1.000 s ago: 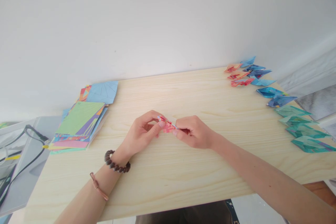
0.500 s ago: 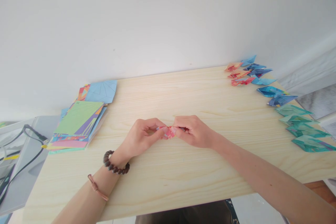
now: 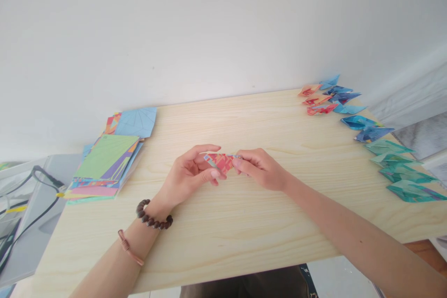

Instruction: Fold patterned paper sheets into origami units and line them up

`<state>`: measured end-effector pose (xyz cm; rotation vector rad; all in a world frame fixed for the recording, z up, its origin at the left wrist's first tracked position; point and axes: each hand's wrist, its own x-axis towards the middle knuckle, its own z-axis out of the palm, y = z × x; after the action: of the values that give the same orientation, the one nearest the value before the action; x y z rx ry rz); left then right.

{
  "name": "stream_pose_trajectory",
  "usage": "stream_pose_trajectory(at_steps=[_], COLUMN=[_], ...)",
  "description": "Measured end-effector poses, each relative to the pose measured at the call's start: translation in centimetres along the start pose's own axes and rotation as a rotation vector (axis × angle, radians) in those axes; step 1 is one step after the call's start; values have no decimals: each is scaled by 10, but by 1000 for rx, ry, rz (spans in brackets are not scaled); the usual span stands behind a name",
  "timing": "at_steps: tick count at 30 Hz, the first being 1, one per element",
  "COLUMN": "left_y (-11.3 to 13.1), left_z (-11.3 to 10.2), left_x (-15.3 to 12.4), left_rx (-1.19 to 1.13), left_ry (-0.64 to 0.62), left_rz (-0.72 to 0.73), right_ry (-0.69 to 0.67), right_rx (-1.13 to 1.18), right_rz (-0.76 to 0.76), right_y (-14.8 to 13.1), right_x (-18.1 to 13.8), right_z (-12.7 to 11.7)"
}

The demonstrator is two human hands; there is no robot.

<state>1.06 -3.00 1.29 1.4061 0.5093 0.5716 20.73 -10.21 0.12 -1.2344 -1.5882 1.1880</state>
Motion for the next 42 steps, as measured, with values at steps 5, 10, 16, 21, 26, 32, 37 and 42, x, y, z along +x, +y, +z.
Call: stream_pose_trajectory(at_steps=[5, 10, 16, 21, 26, 32, 37, 42], left_y=[-8, -10, -5, -5, -6, -9, -8, -8], left_z=[-2, -2, -2, -2, -3, -4, -1, 1], left_x=[1, -2, -2, -1, -1, 2, 2, 1], left_rx=[10, 221, 275, 240, 124, -13, -9, 56], left_ry=[47, 112, 66, 60, -18, -17, 63, 112], left_rz=[63, 125, 140, 115, 87, 58, 69, 118], right_ry=[66, 221, 166, 174, 148, 78, 63, 103], right_rx=[106, 7, -59, 43, 136, 288, 377, 356], right_rz=[-20, -169, -272, -213, -141, 13, 2, -70], right_y=[3, 3, 2, 3, 1, 4, 7, 5], right_x=[0, 1, 3, 3, 2, 1, 3, 5], right_z=[4, 7, 7, 5, 3, 2, 1, 3])
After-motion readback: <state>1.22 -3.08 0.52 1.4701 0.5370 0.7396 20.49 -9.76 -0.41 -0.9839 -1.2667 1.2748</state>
